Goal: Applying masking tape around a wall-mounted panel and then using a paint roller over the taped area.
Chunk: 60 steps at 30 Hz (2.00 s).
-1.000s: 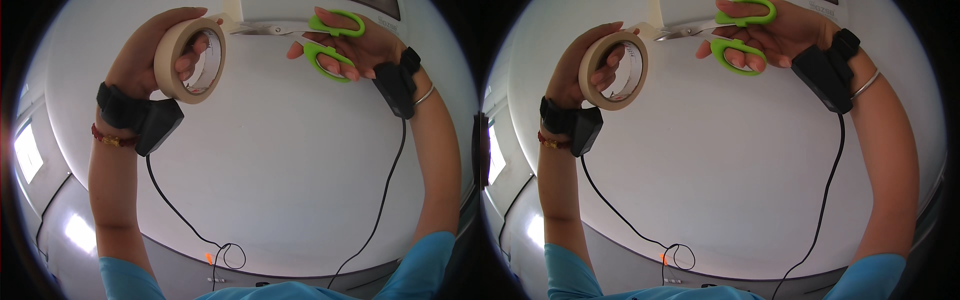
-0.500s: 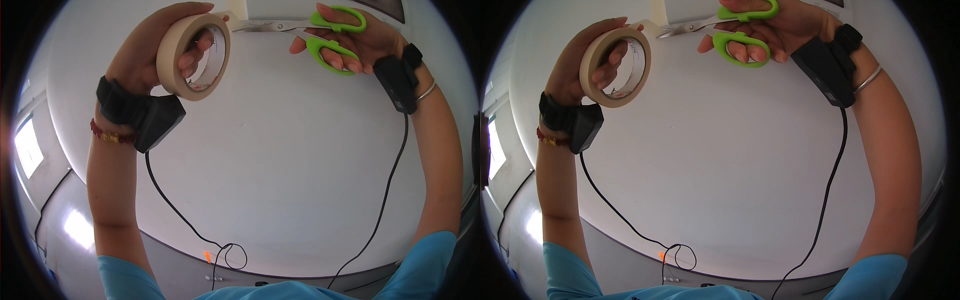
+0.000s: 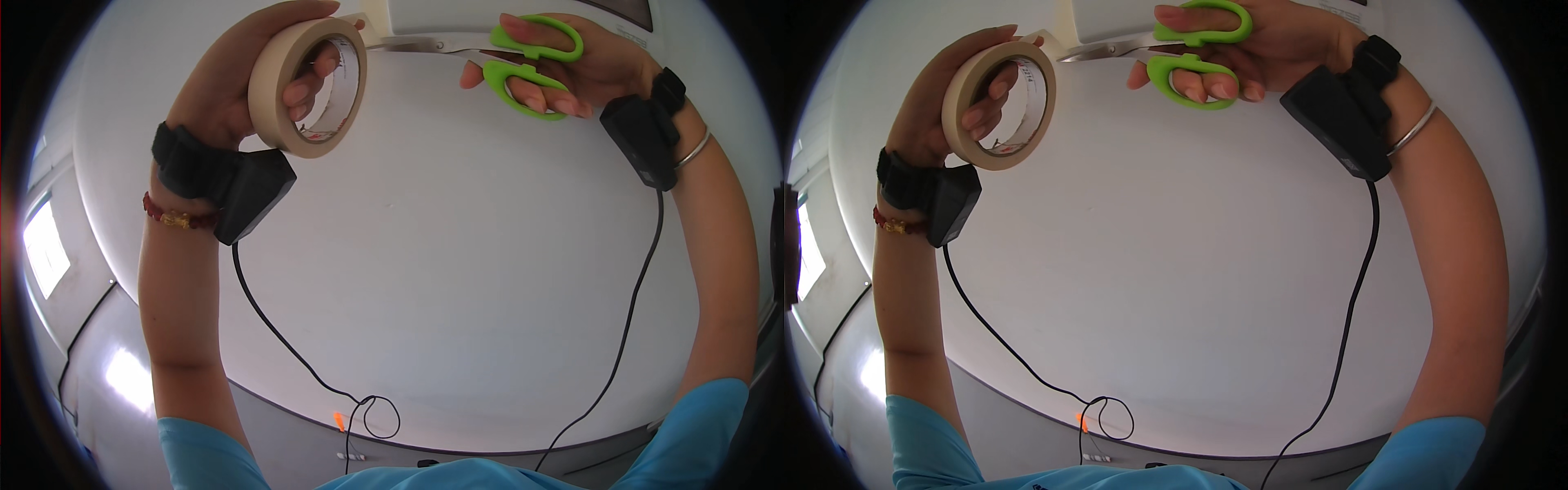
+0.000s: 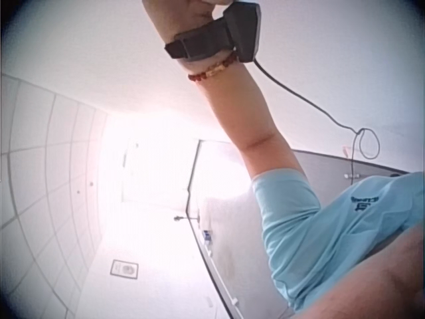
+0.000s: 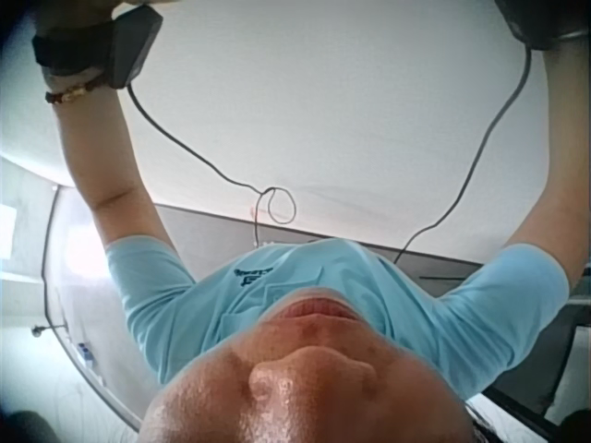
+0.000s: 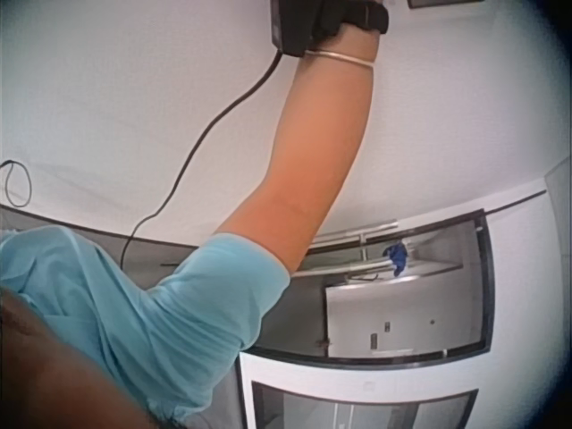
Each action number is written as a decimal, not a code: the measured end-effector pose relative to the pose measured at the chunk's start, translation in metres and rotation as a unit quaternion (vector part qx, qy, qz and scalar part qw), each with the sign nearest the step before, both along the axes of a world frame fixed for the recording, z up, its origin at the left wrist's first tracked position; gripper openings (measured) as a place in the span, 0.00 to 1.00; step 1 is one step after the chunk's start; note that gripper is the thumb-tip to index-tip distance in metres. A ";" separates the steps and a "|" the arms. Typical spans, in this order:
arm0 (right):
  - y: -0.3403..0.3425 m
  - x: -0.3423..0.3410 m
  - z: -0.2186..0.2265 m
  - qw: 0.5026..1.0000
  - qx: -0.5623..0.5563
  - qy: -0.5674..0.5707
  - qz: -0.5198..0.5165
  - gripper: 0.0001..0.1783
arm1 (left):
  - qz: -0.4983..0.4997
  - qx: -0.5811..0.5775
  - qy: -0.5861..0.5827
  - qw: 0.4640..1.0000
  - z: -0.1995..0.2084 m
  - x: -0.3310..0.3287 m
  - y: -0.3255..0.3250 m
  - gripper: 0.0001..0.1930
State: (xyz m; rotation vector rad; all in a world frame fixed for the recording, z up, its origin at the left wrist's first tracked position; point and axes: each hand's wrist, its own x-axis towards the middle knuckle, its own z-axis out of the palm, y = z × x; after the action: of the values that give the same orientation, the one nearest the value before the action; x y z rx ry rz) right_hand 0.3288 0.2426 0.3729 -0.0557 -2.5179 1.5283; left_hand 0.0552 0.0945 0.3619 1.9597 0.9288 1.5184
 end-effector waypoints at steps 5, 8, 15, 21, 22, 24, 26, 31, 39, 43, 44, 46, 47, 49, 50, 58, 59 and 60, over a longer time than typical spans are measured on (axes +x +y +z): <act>-0.001 0.002 -0.001 1.000 -0.002 -0.004 -0.003 0.33 | 0.007 0.005 -0.012 1.000 -0.002 0.008 -0.001 0.23; 0.003 0.000 0.000 1.000 0.023 -0.008 0.007 0.32 | 0.001 -0.009 -0.016 1.000 0.001 -0.005 0.003 0.21; 0.001 -0.004 0.000 0.998 0.059 -0.017 -0.007 0.30 | 0.008 0.002 -0.008 1.000 0.000 -0.009 0.003 0.18; 0.007 -0.007 0.002 0.997 0.069 -0.023 -0.018 0.30 | -0.004 -0.017 -0.027 0.999 -0.001 -0.001 0.000 0.18; 0.007 -0.007 0.002 0.997 0.069 -0.022 -0.019 0.30 | -0.005 -0.017 -0.026 1.000 -0.001 -0.003 0.002 0.18; 0.005 -0.007 0.003 0.995 0.092 -0.015 -0.021 0.31 | -0.042 -0.011 -0.015 0.999 -0.001 -0.013 0.008 0.18; 0.004 -0.007 0.007 0.995 0.091 -0.019 -0.028 0.32 | -0.042 -0.015 -0.001 0.999 0.003 -0.018 0.006 0.18; -0.005 -0.009 0.006 0.992 0.110 -0.013 -0.053 0.34 | -0.055 -0.019 0.010 0.998 0.001 -0.017 0.008 0.18; 0.000 -0.012 0.009 0.995 0.088 -0.032 -0.026 0.33 | -0.055 -0.030 0.000 0.998 0.001 -0.015 0.005 0.20; 0.004 -0.006 0.012 0.993 0.111 -0.038 -0.026 0.33 | -0.066 -0.043 -0.004 0.997 0.001 -0.013 0.005 0.20; 0.008 -0.005 0.015 0.996 0.072 -0.053 -0.014 0.29 | -0.073 -0.043 -0.008 0.996 0.000 -0.010 0.006 0.20; 0.003 -0.008 0.012 0.997 0.032 -0.069 -0.001 0.25 | -0.078 -0.045 -0.014 0.996 0.000 -0.011 0.007 0.20; -0.001 -0.008 0.006 0.990 0.118 -0.024 -0.073 0.31 | -0.087 -0.040 -0.001 0.995 0.001 -0.015 0.008 0.20; -0.010 -0.009 -0.001 0.969 0.200 0.019 -0.142 0.38 | -0.094 -0.037 0.009 0.995 0.002 -0.019 0.009 0.20; -0.012 -0.011 -0.002 0.963 0.221 0.010 -0.156 0.36 | -0.098 -0.031 -0.002 0.995 0.001 -0.019 0.007 0.20; -0.018 -0.012 -0.015 0.949 0.256 0.059 -0.176 0.26 | 0.055 0.060 -0.116 0.990 -0.052 -0.022 -0.034 0.21; -0.017 -0.013 -0.018 0.949 0.245 0.072 -0.188 0.25 | 0.068 0.059 -0.137 0.987 -0.064 -0.022 -0.039 0.21; -0.012 -0.016 -0.025 0.950 0.230 0.084 -0.196 0.24 | 0.085 0.055 -0.157 0.982 -0.079 -0.021 -0.044 0.21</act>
State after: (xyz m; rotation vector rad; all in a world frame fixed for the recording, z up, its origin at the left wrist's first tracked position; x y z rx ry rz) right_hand 0.3126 0.2307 0.3480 -0.3195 -2.4662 0.7459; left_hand 0.0338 0.0508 0.2830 1.6772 0.9079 1.9450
